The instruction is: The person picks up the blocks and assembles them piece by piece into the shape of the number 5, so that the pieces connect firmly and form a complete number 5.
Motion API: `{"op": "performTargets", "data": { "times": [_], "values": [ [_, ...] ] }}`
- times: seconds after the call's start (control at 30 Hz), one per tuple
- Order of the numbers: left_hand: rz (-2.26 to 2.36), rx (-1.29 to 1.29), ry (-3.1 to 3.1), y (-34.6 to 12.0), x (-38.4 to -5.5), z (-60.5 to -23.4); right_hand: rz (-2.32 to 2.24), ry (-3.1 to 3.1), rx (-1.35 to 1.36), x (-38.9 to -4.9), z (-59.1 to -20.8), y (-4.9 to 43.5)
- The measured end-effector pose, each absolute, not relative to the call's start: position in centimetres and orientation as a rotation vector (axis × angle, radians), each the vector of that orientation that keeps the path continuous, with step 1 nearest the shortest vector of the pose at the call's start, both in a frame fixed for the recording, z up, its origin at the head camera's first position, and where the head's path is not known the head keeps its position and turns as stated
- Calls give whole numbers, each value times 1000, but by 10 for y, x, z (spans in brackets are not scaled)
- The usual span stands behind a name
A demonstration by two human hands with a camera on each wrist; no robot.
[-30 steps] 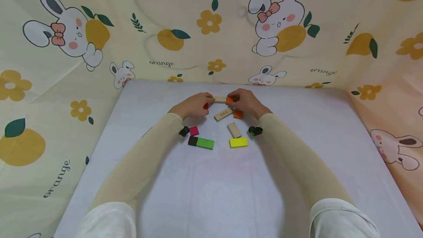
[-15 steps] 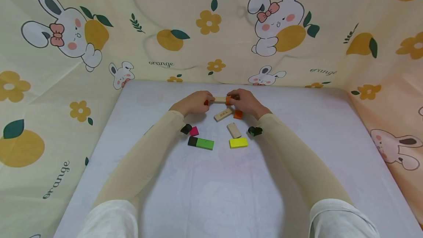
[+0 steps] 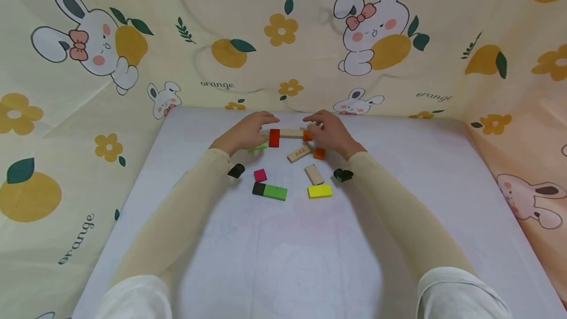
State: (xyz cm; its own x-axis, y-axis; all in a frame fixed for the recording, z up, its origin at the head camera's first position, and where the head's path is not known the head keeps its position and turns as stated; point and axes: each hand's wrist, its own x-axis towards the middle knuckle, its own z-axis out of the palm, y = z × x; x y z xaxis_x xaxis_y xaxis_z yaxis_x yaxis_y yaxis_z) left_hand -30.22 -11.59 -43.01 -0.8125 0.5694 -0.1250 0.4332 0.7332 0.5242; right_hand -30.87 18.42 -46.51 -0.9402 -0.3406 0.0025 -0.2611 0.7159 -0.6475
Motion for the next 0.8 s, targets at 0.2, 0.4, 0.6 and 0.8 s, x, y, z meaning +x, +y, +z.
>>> {"op": "performTargets", "data": {
  "times": [0.2, 0.4, 0.6, 0.8],
  "values": [
    [752, 665, 2628, -145, -295, -440, -831, 2820, -664, -306, -450, 165],
    [818, 573, 2560, -160, -290, -453, -662, 2777, -744, -303, -452, 144],
    [822, 579, 2562, -163, -286, -460, -604, 2742, -811, -303, -460, 129],
    [833, 607, 2562, -164, -288, -468, -568, 2751, -796, -306, -467, 123]
  ]
}}
